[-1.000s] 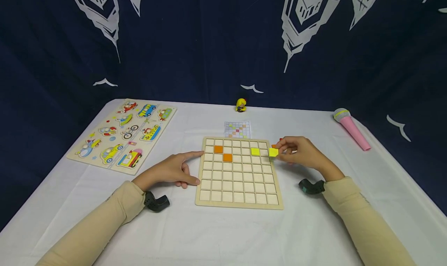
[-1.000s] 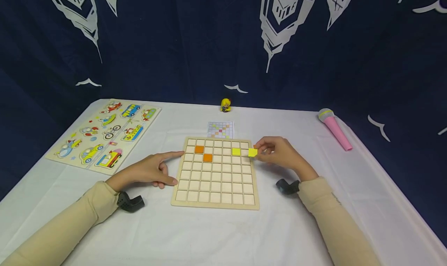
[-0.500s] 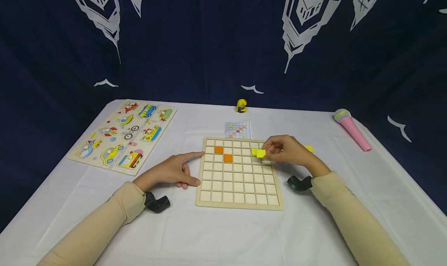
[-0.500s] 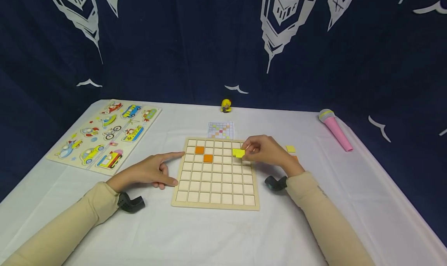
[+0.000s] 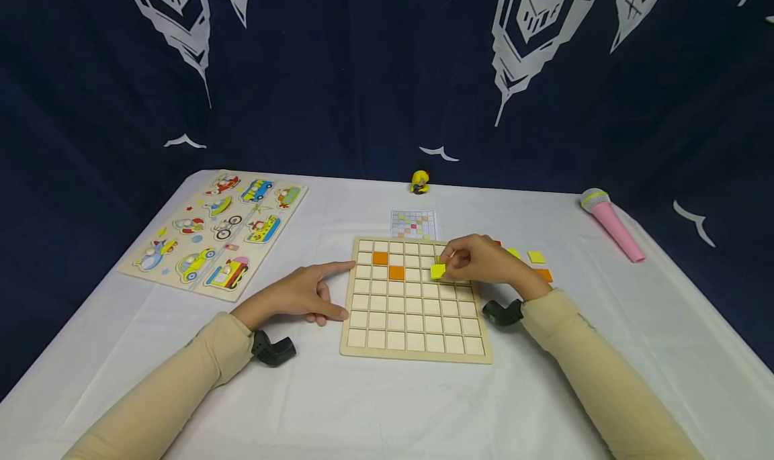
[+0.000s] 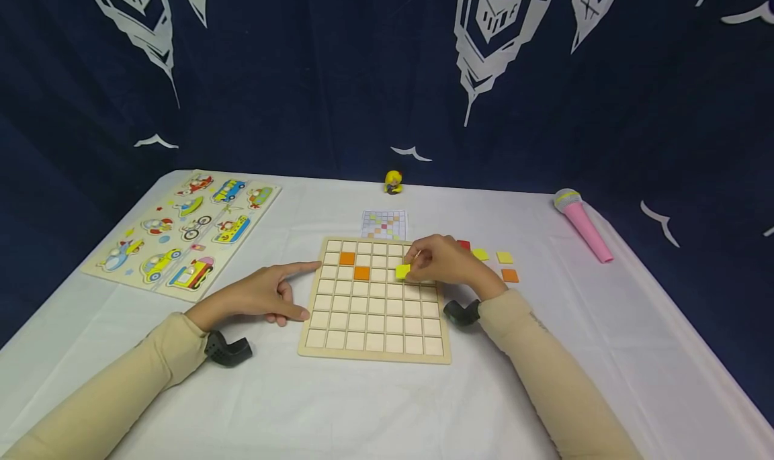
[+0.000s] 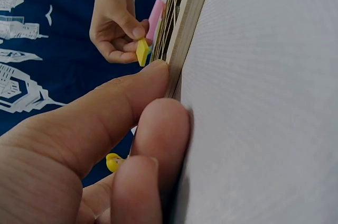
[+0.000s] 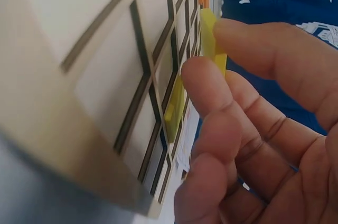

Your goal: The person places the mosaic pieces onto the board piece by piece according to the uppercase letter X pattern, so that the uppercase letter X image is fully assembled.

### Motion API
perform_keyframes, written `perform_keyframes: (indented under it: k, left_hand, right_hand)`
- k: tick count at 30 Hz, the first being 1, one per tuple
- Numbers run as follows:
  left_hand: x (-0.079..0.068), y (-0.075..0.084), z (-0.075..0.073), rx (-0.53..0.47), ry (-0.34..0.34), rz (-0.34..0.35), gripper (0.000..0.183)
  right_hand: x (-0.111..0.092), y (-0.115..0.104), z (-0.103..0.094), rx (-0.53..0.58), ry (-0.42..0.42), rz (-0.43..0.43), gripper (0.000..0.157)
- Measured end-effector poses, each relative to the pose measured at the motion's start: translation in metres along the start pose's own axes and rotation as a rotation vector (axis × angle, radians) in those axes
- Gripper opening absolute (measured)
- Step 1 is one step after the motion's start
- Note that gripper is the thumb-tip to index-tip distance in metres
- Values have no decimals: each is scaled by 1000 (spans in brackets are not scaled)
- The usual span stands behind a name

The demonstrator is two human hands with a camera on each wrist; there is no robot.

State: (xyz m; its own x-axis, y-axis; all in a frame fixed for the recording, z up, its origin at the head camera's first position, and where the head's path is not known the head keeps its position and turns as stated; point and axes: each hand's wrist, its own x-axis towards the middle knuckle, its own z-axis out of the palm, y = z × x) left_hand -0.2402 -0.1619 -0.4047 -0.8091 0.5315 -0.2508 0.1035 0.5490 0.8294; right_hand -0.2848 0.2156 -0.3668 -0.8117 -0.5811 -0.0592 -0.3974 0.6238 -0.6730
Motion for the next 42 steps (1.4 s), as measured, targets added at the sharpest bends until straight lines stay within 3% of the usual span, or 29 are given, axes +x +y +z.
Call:
perform_keyframes:
  k: [14,22,29,35,42]
  left_hand:
    - [-1,0,-1,-5,-3,-4,101]
    - [0,0,0,-2,7,-4,100]
    - [2,-2,-1,-2,3,5,100]
    - [2,-3,-1,1,1,4,101]
    - [0,-1,-1,0,-1,5,100]
  right_hand:
    - [16,-8,9,-48,-37,17,16]
    - [15,-10,6,-72,-40,9,18]
    - [2,-4,-12,-46,59,1,16]
    - [-14,3,-27,57,143,41,20]
    - [-31,18,-40,137,232,26,28]
